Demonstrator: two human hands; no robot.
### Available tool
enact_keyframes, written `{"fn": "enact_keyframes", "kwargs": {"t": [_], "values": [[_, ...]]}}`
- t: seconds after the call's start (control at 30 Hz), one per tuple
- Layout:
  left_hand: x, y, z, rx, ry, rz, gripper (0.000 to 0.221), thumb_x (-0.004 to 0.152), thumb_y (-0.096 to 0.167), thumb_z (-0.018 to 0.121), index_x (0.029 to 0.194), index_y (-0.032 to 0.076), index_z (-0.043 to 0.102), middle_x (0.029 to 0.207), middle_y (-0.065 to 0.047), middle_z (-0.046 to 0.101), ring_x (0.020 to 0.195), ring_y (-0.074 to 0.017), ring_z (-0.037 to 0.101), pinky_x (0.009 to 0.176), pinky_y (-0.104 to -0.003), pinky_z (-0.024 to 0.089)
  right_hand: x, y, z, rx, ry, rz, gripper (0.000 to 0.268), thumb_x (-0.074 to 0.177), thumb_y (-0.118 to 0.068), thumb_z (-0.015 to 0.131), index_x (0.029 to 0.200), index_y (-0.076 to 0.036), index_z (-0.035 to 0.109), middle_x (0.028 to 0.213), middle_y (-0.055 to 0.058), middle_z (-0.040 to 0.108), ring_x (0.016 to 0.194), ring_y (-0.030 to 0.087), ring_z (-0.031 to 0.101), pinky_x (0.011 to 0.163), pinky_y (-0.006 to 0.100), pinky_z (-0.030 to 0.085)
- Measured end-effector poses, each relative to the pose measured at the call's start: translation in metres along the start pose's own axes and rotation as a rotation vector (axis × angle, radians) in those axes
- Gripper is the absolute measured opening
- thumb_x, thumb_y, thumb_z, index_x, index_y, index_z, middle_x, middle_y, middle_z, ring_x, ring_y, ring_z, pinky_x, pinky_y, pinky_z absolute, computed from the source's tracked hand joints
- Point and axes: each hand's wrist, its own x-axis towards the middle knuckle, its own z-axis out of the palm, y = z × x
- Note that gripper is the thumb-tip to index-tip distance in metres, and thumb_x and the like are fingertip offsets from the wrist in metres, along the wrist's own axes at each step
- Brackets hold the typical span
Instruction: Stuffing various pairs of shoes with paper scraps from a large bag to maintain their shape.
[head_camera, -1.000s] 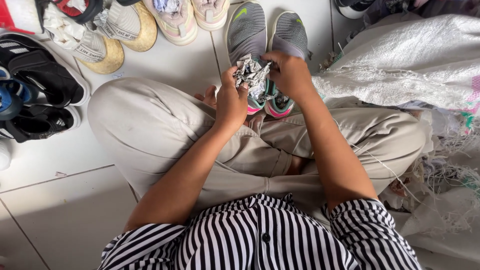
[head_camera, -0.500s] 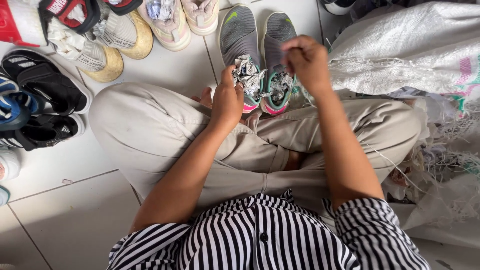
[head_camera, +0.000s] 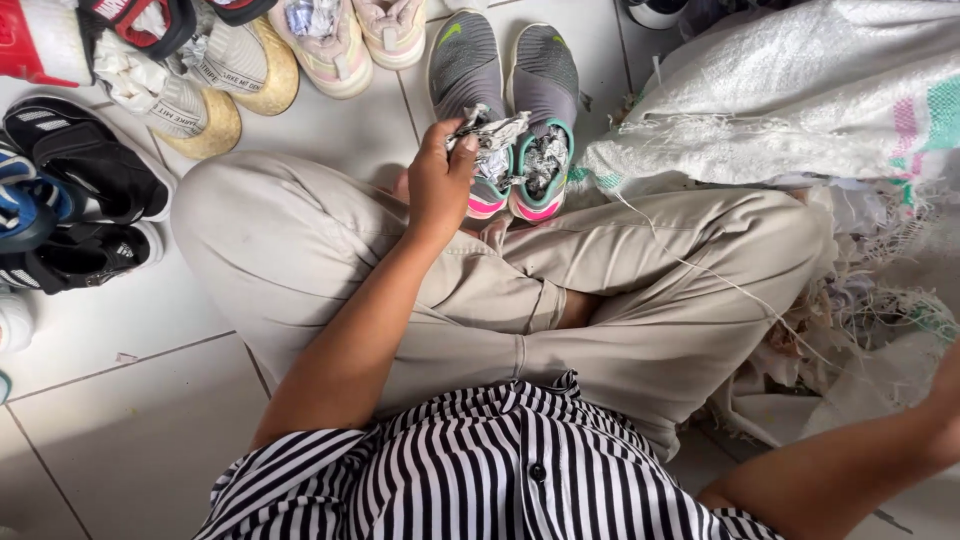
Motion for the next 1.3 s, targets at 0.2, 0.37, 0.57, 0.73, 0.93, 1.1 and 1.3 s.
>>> {"fn": "enact_keyframes", "kwargs": {"t": [0.2, 0.37, 0.57, 0.73, 0.93, 1.1, 1.3], "values": [[0.014, -0.022, 0.068, -0.15, -0.147, 0.048, 0.028, 0.102, 0.034, 0.059, 0.124, 0.017, 0.066, 0.066, -0.008, 0.07, 0.059, -0.0207, 0.074, 0.057, -0.033, 0.06, 0.017, -0.141, 0.123, 0.051, -0.185, -0.063, 0.054, 0.109, -0.031, 0.063, 0.152, 0.0, 0.049, 0.118, 0.025, 0.069, 0.097, 0.042, 0.072, 0.077, 0.047, 0.059], [-0.007, -0.002, 0.078, -0.271, -0.428, 0.085, 0.025, 0.102, 0.03, 0.061, 0.122, 0.016, 0.067, 0.09, -0.017, 0.074, 0.08, -0.0292, 0.077, 0.07, -0.041, 0.065, 0.029, -0.14, 0.262, 0.083, -0.322, -0.099, 0.062, 0.105, -0.044, 0.063, 0.15, -0.005, 0.047, 0.104, 0.025, 0.075, 0.091, 0.044, 0.074, 0.076, 0.053, 0.06], [0.003, 0.011, 0.038, -0.203, -0.571, 0.198, 0.046, 0.109, 0.03, 0.05, 0.15, 0.009, 0.043, 0.138, -0.031, 0.057, 0.133, -0.052, 0.051, 0.11, -0.064, 0.043, 0.053, -0.071, 0.306, 0.051, -0.18, -0.113, 0.027, 0.096, -0.029, 0.081, 0.115, -0.01, 0.075, 0.092, 0.012, 0.07, 0.09, 0.038, 0.071, 0.074, 0.044, 0.056], [0.042, 0.022, 0.047, 0.805, -0.175, 0.639, 0.04, 0.089, 0.024, 0.077, 0.125, 0.009, 0.066, 0.124, -0.014, 0.062, 0.117, -0.0343, 0.058, 0.097, -0.051, 0.043, 0.071, -0.099, 0.316, 0.097, 0.019, -0.275, 0.022, 0.087, 0.001, 0.084, 0.107, 0.005, 0.075, 0.099, 0.024, 0.067, 0.095, 0.044, 0.068, 0.078, 0.045, 0.056], [0.064, -0.015, 0.078, 0.955, -0.157, 0.589, 0.013, 0.091, 0.018, 0.07, 0.102, 0.012, 0.065, 0.09, -0.002, 0.058, 0.107, -0.0235, 0.051, 0.099, -0.051, 0.031, 0.032, -0.117, 0.344, -0.124, -0.129, -0.475, 0.041, 0.1, 0.0, 0.061, 0.139, 0.009, 0.059, 0.121, 0.026, 0.06, 0.112, 0.046, 0.061, 0.097, 0.048, 0.054], [0.068, -0.035, 0.088, 0.854, -0.037, 0.721, 0.003, 0.088, 0.009, 0.069, 0.088, 0.011, 0.066, 0.066, 0.0, 0.052, 0.096, -0.0241, 0.057, 0.099, -0.057, 0.03, 0.051, -0.109, 0.339, -0.263, -0.053, -0.461, 0.02, 0.089, -0.016, 0.078, 0.109, -0.013, 0.079, 0.102, 0.002, 0.069, 0.097, 0.026, 0.061, 0.082, 0.037, 0.052], [0.072, -0.05, 0.098, 0.67, 0.049, 0.788, 0.007, 0.084, 0.004, 0.071, 0.08, 0.01, 0.069, 0.057, -0.004, 0.056, 0.088, -0.0246, 0.063, 0.102, -0.061, 0.029, 0.08, -0.1, 0.359, -0.18, -0.116, -0.194, 0.023, 0.082, -0.013, 0.086, 0.097, -0.009, 0.07, 0.099, 0.006, 0.054, 0.094, 0.033, 0.064, 0.079, 0.041, 0.056]]}}
